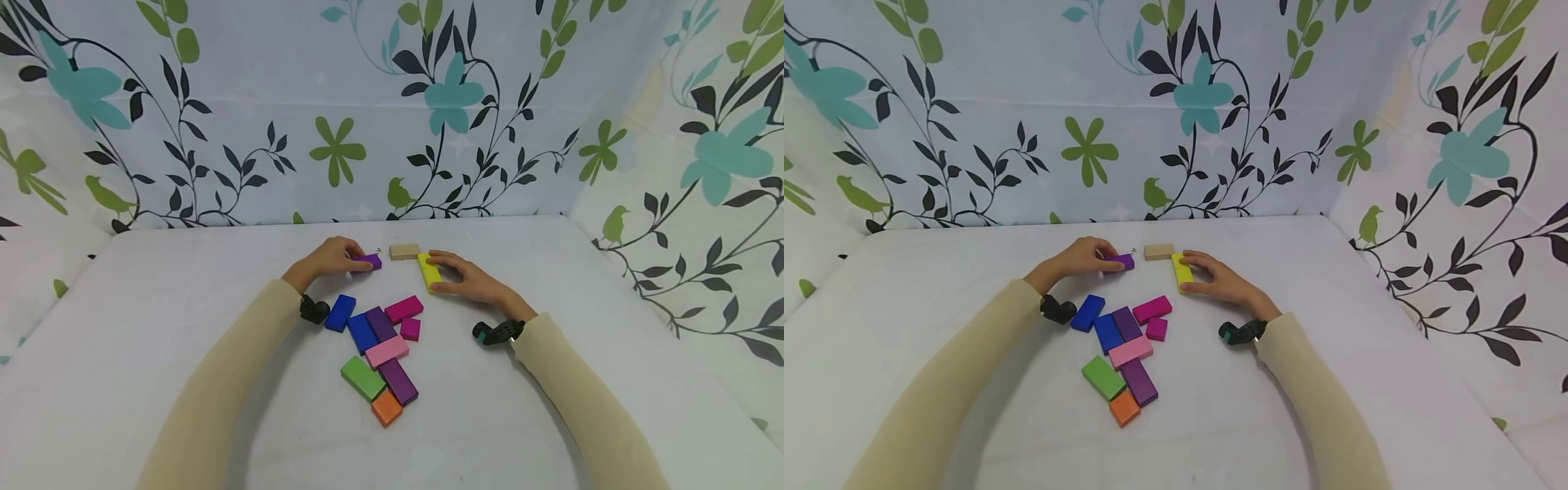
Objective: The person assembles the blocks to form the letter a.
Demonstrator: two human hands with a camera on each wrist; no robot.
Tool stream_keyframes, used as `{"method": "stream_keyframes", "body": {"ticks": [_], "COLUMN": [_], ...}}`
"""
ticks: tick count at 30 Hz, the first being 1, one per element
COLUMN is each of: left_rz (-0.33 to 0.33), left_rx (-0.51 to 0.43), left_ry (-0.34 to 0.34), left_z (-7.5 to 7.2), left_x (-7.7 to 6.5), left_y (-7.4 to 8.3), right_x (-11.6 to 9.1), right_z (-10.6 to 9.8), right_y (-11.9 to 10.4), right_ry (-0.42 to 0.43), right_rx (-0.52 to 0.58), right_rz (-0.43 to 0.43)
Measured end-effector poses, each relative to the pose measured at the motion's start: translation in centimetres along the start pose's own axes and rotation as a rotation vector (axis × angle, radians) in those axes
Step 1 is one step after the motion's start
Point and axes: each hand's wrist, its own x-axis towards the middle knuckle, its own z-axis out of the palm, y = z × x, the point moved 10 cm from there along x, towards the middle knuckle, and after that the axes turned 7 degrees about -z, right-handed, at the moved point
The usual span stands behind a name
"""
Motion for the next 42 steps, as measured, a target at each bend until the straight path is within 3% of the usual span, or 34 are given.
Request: {"method": "stream_keyframes", "body": {"ticks": [8,24,42], "left_rz": [-0.029,0.066,0.080], "left_rx": [0.010,-0.023,-0.031], "left_ry": [-0.004,-0.083,-0.059], "left_z": [0.0,-0.1,0.2], "left_x": [0.0,-0.5,0.4], "left_y": [-0.1,-1.0,-0.3], "right_x": [1.0,0.8,0.8], "right_z": [0.3,0.1,0.0], "right_y": [3.5,3.4,3.5], "right_ry": [0.013,0.009,0.001], "right_rx": [-0.014,-0.019,-0.014], "right_rz": [0.006,-0.009,0.006]}}
